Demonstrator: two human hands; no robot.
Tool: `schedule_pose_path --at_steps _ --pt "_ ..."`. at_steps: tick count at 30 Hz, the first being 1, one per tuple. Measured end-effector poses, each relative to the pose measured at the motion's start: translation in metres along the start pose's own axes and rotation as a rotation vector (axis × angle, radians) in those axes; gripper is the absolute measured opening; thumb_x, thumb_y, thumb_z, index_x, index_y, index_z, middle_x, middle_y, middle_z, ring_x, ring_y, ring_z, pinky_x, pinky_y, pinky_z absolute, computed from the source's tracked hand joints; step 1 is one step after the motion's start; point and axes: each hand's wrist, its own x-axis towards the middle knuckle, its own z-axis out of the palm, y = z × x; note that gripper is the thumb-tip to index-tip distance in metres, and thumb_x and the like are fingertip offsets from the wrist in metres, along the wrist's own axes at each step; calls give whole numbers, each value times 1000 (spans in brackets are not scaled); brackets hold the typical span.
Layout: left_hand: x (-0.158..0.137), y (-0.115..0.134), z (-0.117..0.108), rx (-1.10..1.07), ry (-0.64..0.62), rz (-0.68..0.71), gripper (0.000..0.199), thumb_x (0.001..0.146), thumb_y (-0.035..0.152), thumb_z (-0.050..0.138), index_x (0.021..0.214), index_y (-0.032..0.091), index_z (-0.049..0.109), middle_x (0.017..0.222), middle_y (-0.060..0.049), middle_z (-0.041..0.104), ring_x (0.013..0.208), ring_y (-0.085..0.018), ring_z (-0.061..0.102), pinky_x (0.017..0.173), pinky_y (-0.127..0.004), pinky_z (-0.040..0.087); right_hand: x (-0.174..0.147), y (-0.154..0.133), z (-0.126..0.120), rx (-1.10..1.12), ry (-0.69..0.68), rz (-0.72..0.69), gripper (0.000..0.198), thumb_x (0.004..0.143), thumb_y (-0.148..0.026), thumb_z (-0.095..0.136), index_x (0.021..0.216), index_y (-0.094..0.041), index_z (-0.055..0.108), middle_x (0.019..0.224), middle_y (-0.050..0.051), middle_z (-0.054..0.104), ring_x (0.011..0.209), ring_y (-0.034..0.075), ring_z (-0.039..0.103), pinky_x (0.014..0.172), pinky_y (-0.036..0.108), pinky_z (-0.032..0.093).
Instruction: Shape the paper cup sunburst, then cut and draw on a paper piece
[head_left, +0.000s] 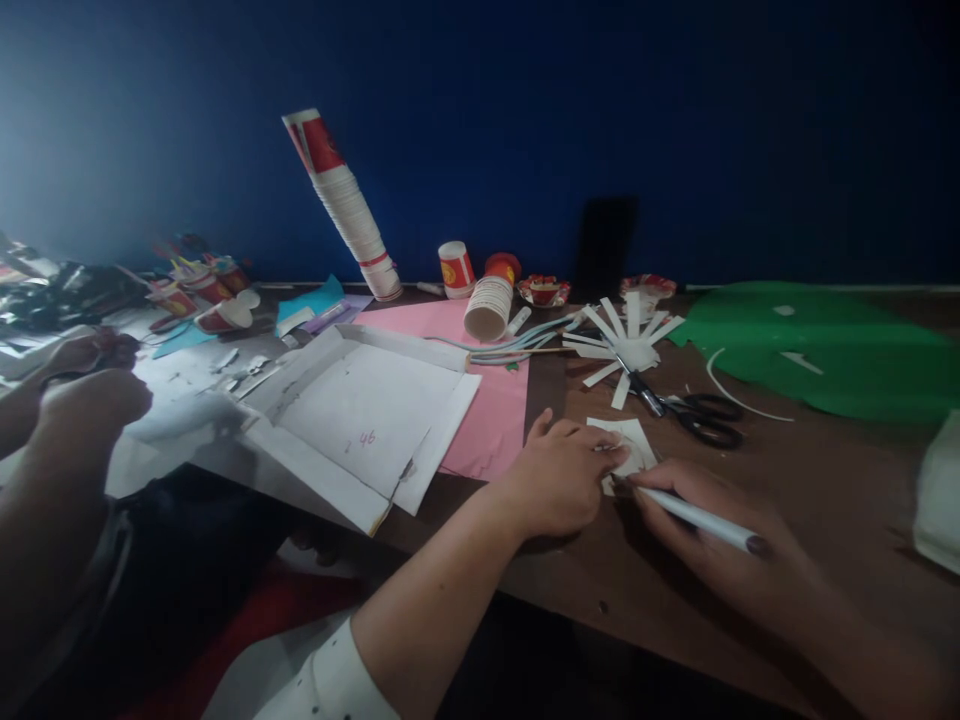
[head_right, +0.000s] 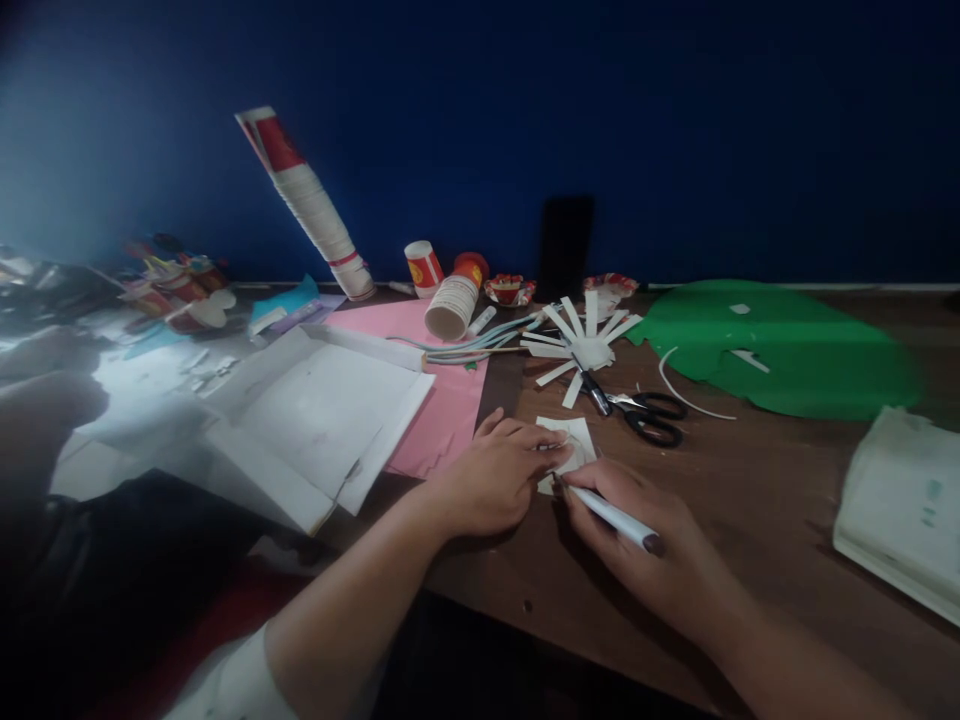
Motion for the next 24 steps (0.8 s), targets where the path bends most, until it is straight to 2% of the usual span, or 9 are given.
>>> schedule_pose_path --at_steps 7,13,24 --pt "0 -2 0 1 -24 5 65 85 8 46 147 26 54 158 0 50 147 -26 39 128 -60 11 -2 5 1 -2 -19 -24 18 99 -38 56 106 -29 71 100 2 79 88 22 74 80 31 56" --pt "0 -2 -2 9 -36 6 66 86 9 45 149 24 52 158 0 49 147 -26 38 128 -60 11 0 0 0 10 -12 -36 16 98 -36 57 102 -29 71 94 0 78 82 20 74 77 28 55" --pt "0 -2 -1 8 -25 13 65 86 9 45 148 23 53 158 0 50 146 -26 39 128 -60 10 -2 3 1 22 -29 -46 18 99 -34 57 110 -30 71 100 -1 79 88 19 75 80 27 55"
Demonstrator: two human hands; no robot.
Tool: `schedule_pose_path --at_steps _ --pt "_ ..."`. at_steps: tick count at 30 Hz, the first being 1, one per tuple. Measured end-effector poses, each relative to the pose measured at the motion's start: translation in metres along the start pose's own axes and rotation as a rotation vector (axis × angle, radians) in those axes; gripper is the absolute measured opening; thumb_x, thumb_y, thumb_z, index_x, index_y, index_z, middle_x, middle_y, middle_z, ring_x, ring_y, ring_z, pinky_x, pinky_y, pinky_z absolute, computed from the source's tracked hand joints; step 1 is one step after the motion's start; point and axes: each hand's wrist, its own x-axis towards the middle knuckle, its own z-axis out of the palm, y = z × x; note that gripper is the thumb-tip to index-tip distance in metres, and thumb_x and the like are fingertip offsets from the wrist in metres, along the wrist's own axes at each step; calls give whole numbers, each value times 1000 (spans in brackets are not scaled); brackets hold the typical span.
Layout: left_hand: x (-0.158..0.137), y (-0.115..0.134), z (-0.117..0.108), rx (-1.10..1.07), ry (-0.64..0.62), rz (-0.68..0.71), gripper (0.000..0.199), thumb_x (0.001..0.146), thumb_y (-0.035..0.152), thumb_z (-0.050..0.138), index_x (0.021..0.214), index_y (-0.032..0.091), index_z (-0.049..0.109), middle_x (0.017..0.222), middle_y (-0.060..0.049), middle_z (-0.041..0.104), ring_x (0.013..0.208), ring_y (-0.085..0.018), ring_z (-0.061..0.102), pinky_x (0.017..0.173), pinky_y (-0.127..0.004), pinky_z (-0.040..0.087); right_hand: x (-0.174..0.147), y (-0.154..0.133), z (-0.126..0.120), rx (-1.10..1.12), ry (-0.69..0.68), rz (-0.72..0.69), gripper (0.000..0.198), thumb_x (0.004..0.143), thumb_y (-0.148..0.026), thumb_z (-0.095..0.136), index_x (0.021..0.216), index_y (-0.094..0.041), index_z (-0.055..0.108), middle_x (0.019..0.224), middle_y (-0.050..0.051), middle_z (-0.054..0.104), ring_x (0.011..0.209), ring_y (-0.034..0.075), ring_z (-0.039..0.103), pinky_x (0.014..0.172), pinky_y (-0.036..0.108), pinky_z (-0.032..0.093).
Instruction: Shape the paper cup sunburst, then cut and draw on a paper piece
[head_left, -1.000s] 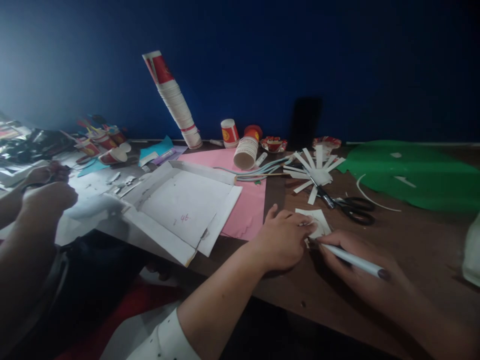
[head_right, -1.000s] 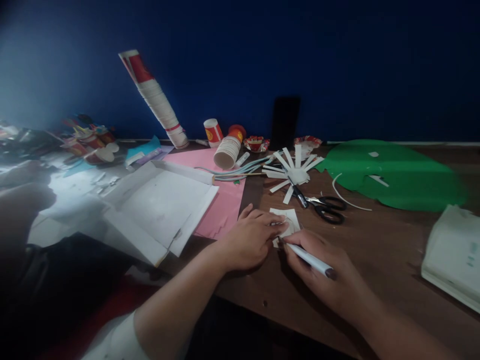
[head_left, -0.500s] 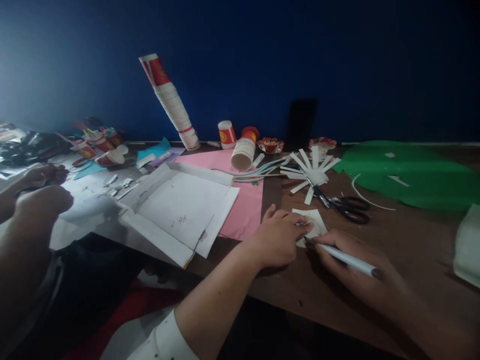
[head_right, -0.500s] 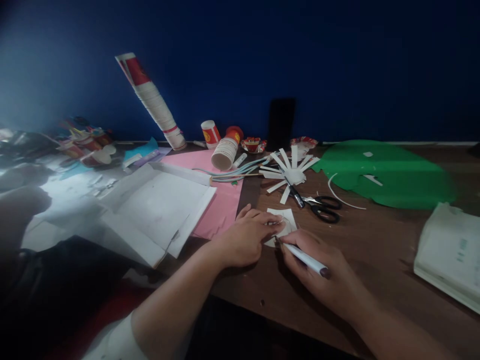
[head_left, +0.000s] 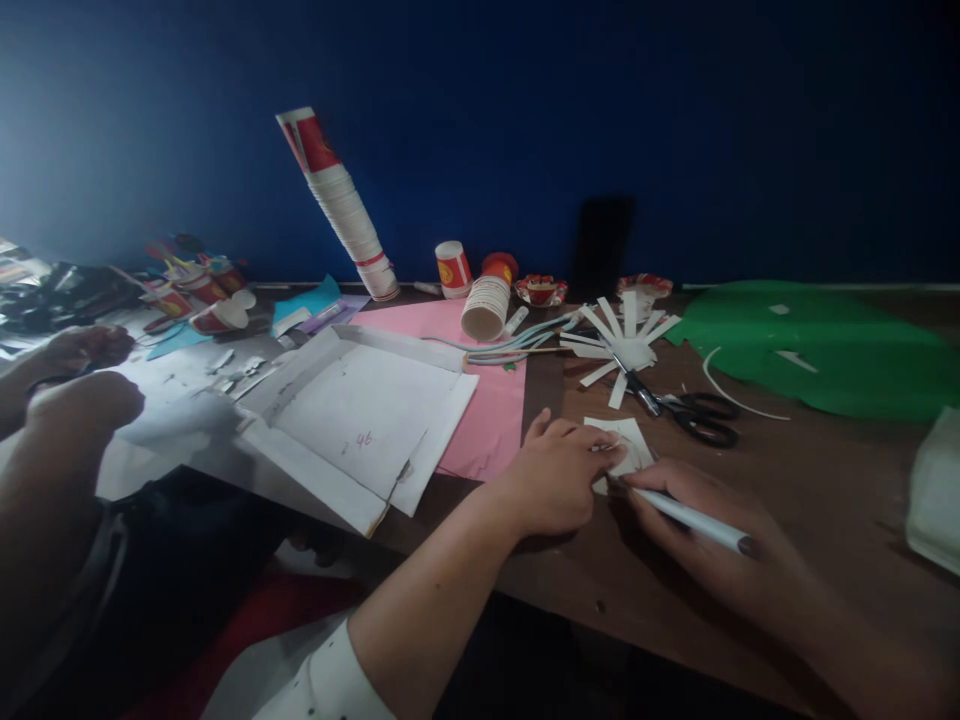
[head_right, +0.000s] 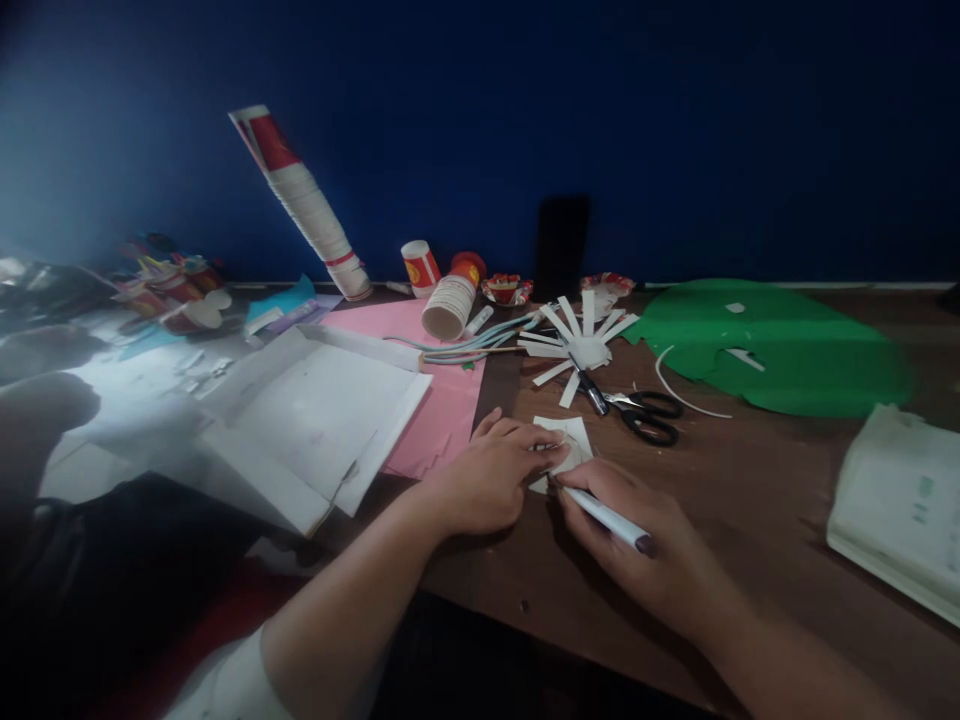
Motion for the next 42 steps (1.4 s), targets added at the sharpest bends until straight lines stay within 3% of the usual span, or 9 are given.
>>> schedule_pose_path --at_steps 8,18,25,33,38,42 --pt "0 0 1 -4 7 2 65 84 8 47 146 22 55 156 -1 52 146 -27 39 128 -60 10 1 3 4 14 11 -36 22 99 -37 57 115 -29 71 106 3 79 92 22 74 82 30 56" --pt "0 0 3 -1 22 3 63 85 9 46 146 23 55 157 0 52 146 -26 39 129 -59 11 4 -3 3 36 11 10 24 100 -40 57 115 -31 74 103 0 80 89 20 76 79 29 58" --pt "-1 0 2 -9 25 -1 66 83 8 48 147 21 54 157 0 51 145 -27 40 129 -59 11 4 3 4 34 -23 -12 30 100 -39 59 127 -32 71 120 3 79 98 22 76 84 30 59" --pt "1 0 3 -19 27 -6 67 81 8 50 147 21 55 156 0 52 145 -27 40 129 -59 10 3 6 5 41 4 -59 33 99 -36 60 131 -32 69 121 3 78 100 22 77 87 31 60" --pt "0 -1 4 -28 36 0 66 82 9 50 146 22 55 156 -1 52 144 -27 40 129 -59 10 4 1 4 10 25 -88 29 99 -35 59 124 -30 72 117 3 79 98 22 77 84 30 59" --pt "0 -1 3 -39 28 -4 63 85 11 50 147 25 56 157 0 52 145 -26 40 129 -59 9 0 -5 -4 -88 172 -101 16 97 -35 60 103 -29 73 96 1 81 83 21 77 77 30 59"
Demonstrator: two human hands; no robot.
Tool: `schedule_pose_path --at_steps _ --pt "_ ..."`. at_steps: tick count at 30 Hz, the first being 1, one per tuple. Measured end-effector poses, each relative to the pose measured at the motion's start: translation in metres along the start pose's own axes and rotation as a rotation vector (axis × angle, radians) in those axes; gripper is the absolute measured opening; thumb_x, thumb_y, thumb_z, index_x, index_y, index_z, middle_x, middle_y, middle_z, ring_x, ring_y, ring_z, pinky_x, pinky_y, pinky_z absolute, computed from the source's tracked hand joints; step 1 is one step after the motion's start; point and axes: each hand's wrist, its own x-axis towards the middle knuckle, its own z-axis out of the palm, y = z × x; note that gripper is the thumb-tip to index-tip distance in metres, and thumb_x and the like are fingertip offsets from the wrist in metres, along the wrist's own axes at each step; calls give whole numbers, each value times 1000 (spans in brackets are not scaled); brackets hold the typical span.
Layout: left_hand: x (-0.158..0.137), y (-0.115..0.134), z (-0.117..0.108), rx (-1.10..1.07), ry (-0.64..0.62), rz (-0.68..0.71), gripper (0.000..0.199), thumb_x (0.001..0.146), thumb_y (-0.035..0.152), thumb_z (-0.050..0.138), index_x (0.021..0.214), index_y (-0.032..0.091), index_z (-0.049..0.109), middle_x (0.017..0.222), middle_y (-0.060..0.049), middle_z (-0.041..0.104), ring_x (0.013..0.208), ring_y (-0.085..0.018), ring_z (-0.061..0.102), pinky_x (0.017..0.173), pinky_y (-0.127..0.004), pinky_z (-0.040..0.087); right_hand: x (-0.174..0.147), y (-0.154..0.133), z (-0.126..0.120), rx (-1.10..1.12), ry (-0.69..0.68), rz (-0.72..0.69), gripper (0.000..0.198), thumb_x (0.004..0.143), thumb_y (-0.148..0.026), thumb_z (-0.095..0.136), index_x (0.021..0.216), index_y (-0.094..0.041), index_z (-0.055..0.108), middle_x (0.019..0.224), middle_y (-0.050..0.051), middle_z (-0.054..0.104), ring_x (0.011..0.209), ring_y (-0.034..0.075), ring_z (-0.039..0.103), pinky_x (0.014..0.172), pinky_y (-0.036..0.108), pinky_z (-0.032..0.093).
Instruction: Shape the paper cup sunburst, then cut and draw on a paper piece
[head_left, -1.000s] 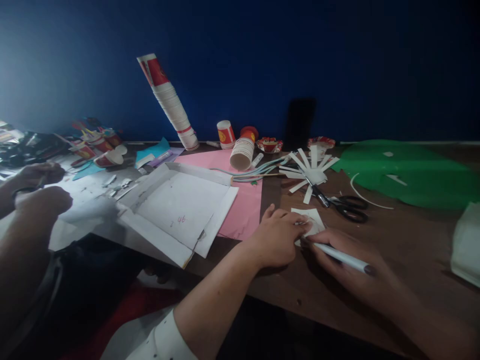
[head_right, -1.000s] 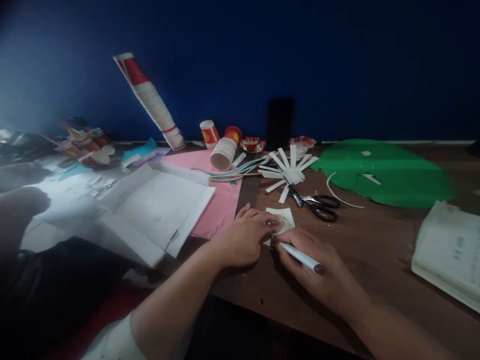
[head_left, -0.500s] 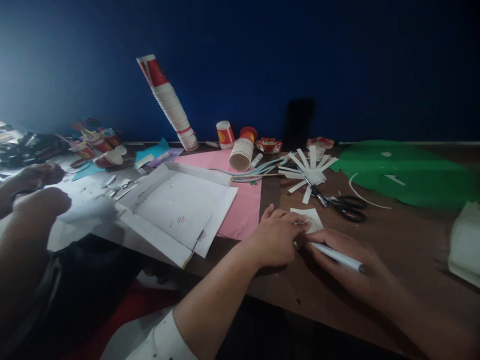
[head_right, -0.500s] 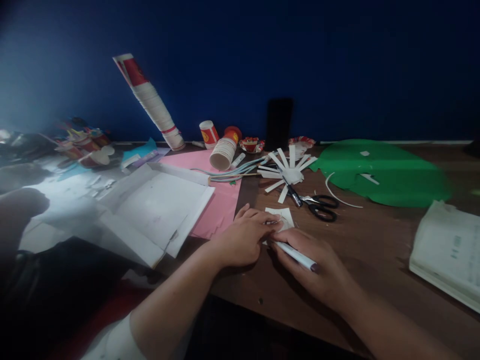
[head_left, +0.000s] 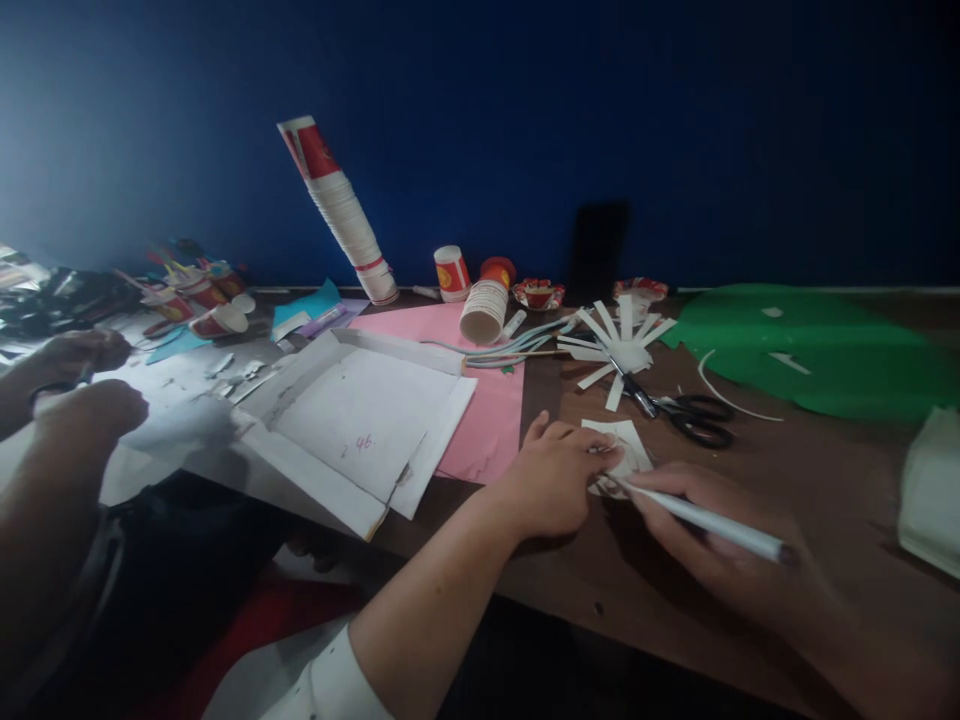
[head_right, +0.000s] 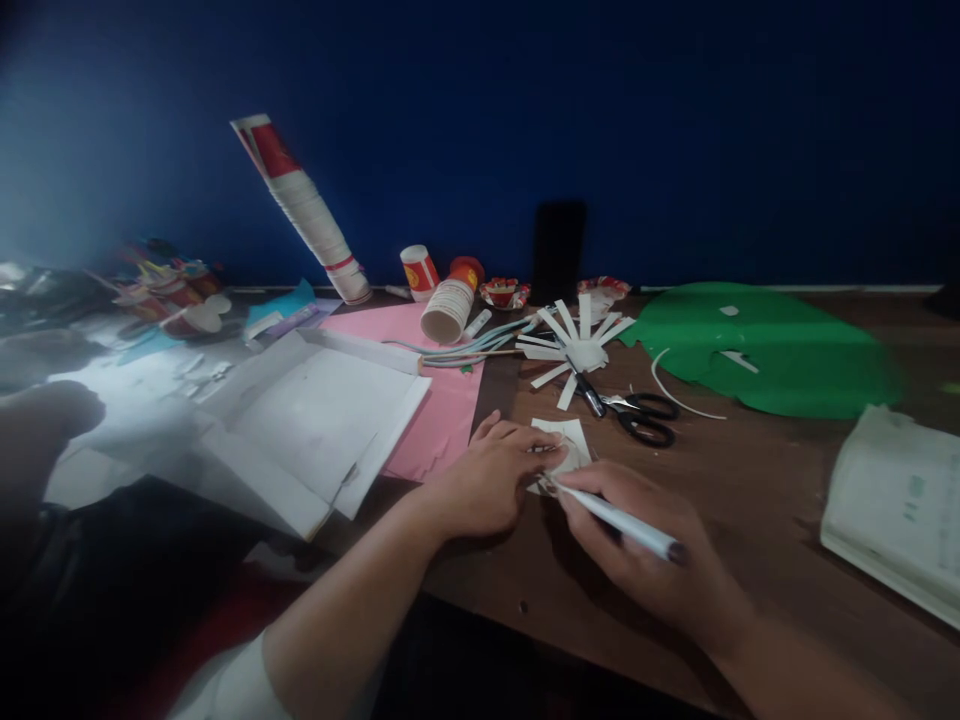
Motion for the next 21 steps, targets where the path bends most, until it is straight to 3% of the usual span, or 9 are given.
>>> schedule_pose_path --at_steps 4,7,15,21 --pt "0 1 -2 18 -30 -5 63 88 10 49 148 25 55 158 0 50 146 -27 39 129 -58 9 -5 -2 -12 -157 165 149 22 96 -46 57 100 -30 72 92 2 80 78 25 76 72 38 59" --pt "0 3 -4 27 -38 -8 63 88 9 48 148 25 55 158 0 50 146 -27 39 129 -58 10 -7 -2 -15 -168 156 235 27 99 -49 53 105 -31 72 99 3 80 89 30 76 78 45 59" --pt "-1 1 -2 27 -13 4 63 83 9 50 143 27 59 155 -1 53 144 -27 41 128 -59 10 -8 4 -1 -80 135 104 25 100 -36 56 121 -34 68 112 0 81 98 27 79 90 39 63" --pt "0 2 -3 23 -17 -1 68 78 7 50 143 24 57 156 -2 52 144 -27 41 128 -59 10 -9 6 -2 -25 -13 35 33 100 -30 55 132 -33 64 121 0 79 106 25 78 87 33 64"
